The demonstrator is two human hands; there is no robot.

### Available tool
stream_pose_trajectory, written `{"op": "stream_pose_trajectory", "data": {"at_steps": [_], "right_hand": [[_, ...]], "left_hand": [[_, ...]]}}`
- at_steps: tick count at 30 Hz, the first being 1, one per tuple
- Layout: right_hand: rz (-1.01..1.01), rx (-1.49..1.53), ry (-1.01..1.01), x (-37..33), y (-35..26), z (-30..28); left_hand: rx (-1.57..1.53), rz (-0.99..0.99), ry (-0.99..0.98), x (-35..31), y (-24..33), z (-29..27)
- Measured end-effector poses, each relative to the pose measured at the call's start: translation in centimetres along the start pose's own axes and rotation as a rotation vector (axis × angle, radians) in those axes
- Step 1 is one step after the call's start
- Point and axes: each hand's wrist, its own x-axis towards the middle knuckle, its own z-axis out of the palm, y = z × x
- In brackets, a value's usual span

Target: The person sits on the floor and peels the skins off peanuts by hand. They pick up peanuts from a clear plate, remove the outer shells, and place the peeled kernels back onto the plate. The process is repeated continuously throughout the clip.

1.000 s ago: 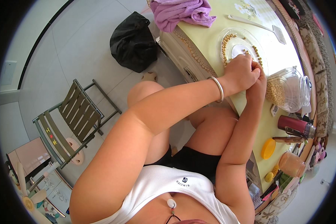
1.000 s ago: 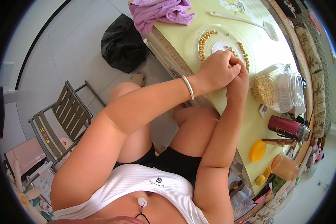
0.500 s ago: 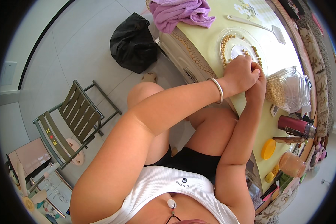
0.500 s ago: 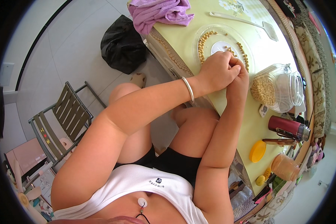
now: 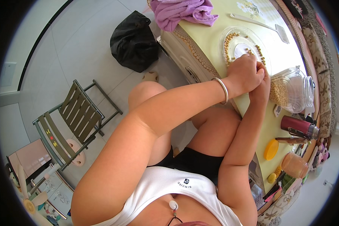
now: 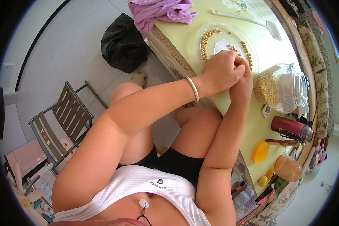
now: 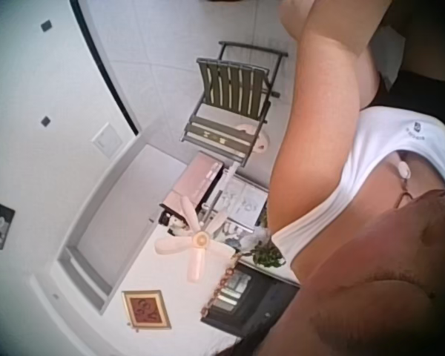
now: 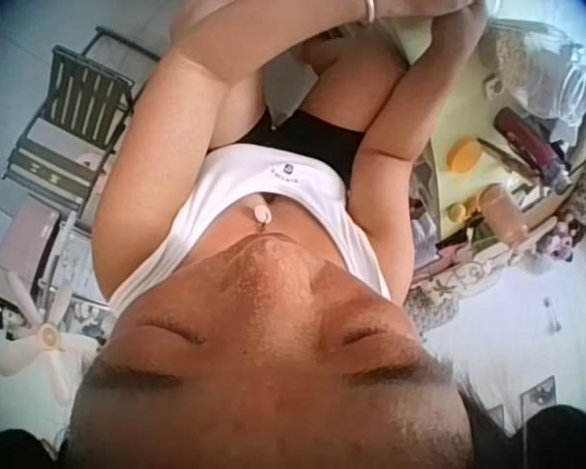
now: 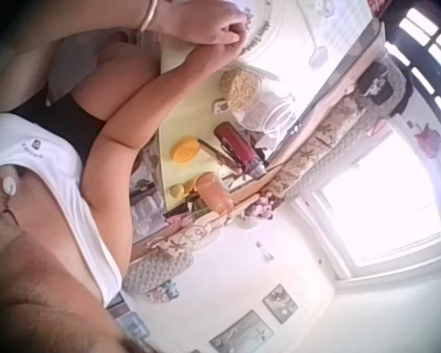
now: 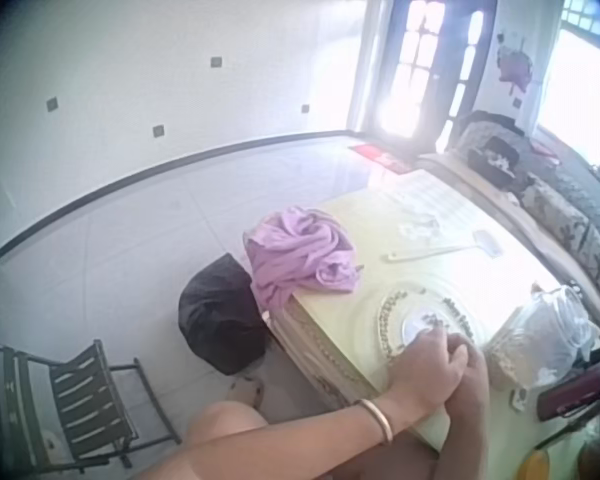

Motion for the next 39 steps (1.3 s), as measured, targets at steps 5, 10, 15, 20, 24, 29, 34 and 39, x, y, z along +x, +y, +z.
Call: {"op": "stream_pose_trajectory", "data": {"at_steps": [5,10,15,20,24,29,34,39], "right_hand": [[-0.005,0.018,-0.006,0.02,-0.02,0.22],[0.015,0.019,0.002,0.12,0.14,-0.09],[0.016,0.035,-0.009,0.12,0.05,-0.14],[0.019,0.054,0.014,0.15,0.07,-0.16],[0.026,0.059,0.021,0.24,0.17,-0.41],[0.036,0.052,0.017,0.21,0.13,-0.32],[0.027,0.045,-0.006,0.29,0.15,-0.49],[0.035,0.071,-0.025,0.38,0.24,-0.64]], "left_hand": [[0.001,0.009,0.006,0.04,-0.07,0.01],[0.026,0.028,0.007,0.02,-0.01,-0.02],[0.029,0.027,0.014,0.01,-0.05,0.06],[0.032,0.023,0.007,-0.01,0.02,0.05],[0.024,0.015,-0.011,-0.02,0.18,0.01],[0.056,0.048,0.037,0.14,-0.33,0.49],[0.076,0.028,0.018,0.35,-0.14,0.51],[0.071,0.035,0.04,0.53,-0.41,0.95]]}}
